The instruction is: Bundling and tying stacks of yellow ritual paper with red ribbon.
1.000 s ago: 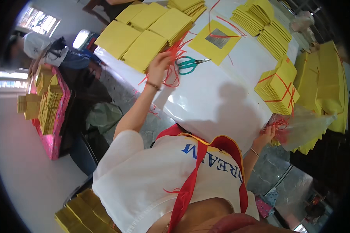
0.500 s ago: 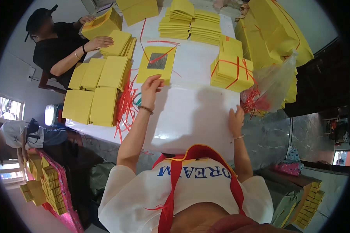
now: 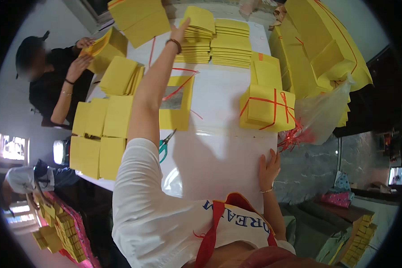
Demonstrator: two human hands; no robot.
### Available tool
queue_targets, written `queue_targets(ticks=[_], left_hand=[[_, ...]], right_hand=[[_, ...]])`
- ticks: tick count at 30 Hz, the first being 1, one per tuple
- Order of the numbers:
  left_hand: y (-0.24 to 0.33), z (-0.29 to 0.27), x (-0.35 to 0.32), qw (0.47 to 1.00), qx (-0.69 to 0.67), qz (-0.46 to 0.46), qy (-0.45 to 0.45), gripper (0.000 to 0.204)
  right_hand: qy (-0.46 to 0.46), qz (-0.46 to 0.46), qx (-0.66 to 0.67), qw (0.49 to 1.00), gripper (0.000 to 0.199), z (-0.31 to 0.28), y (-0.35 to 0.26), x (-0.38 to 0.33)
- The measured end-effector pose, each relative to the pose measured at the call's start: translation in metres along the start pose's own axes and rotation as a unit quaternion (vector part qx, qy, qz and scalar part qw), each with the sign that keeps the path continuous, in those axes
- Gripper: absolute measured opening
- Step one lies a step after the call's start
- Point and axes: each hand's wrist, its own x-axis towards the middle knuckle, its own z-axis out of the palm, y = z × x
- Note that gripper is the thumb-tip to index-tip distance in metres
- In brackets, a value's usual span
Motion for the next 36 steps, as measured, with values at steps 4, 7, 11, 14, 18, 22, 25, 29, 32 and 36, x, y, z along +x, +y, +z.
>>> queue_targets(ticks=[4, 7, 11, 14, 18, 22, 25, 29, 32, 36], left_hand=[[0.000, 0.033, 0.023, 0.996, -0.006, -0.093, 0.001, 0.111], [-0.033, 0.012, 0.075, 0.983, 0.097, -0.153, -0.014, 0.096], [-0.035, 0.059, 0.063, 0.956, 0.159, -0.213, -0.126, 0.055], [-0.021, 0.056, 0.060, 0.940, 0.220, -0.227, -0.126, 0.045], [-0.068, 0.023, 0.105, 0.962, 0.067, -0.242, -0.111, 0.064], [-0.074, -0.005, 0.122, 0.984, 0.091, -0.155, 0.004, 0.062], [-0.038, 0.056, 0.068, 0.986, 0.075, -0.142, 0.052, 0.051], [0.005, 0.018, 0.047, 0.991, -0.114, -0.048, 0.054, 0.050], [0.042, -0.003, 0.014, 0.950, -0.289, -0.079, -0.087, 0.042], [0.059, -0.018, -0.080, 0.912, -0.372, -0.128, -0.118, 0.036]], right_hand=[[-0.012, 0.027, -0.051, 0.998, 0.047, -0.006, 0.000, 0.003], [-0.028, 0.028, -0.043, 0.998, 0.050, -0.004, -0.005, 0.006], [-0.010, 0.055, -0.066, 0.996, 0.054, -0.008, 0.002, 0.008], [0.001, 0.040, -0.036, 0.999, 0.054, -0.007, 0.001, 0.008], [0.004, 0.018, -0.040, 0.999, 0.055, -0.005, -0.007, 0.008], [-0.011, 0.006, -0.024, 1.000, 0.054, 0.000, -0.011, 0.008], [0.000, 0.026, -0.058, 0.998, 0.054, -0.005, -0.001, 0.006], [-0.020, 0.035, -0.042, 0.998, 0.055, -0.006, -0.005, 0.007], [-0.018, 0.038, -0.051, 0.998, 0.055, -0.006, -0.001, 0.005], [0.002, 0.013, -0.022, 1.000, 0.057, -0.012, -0.002, 0.002]])
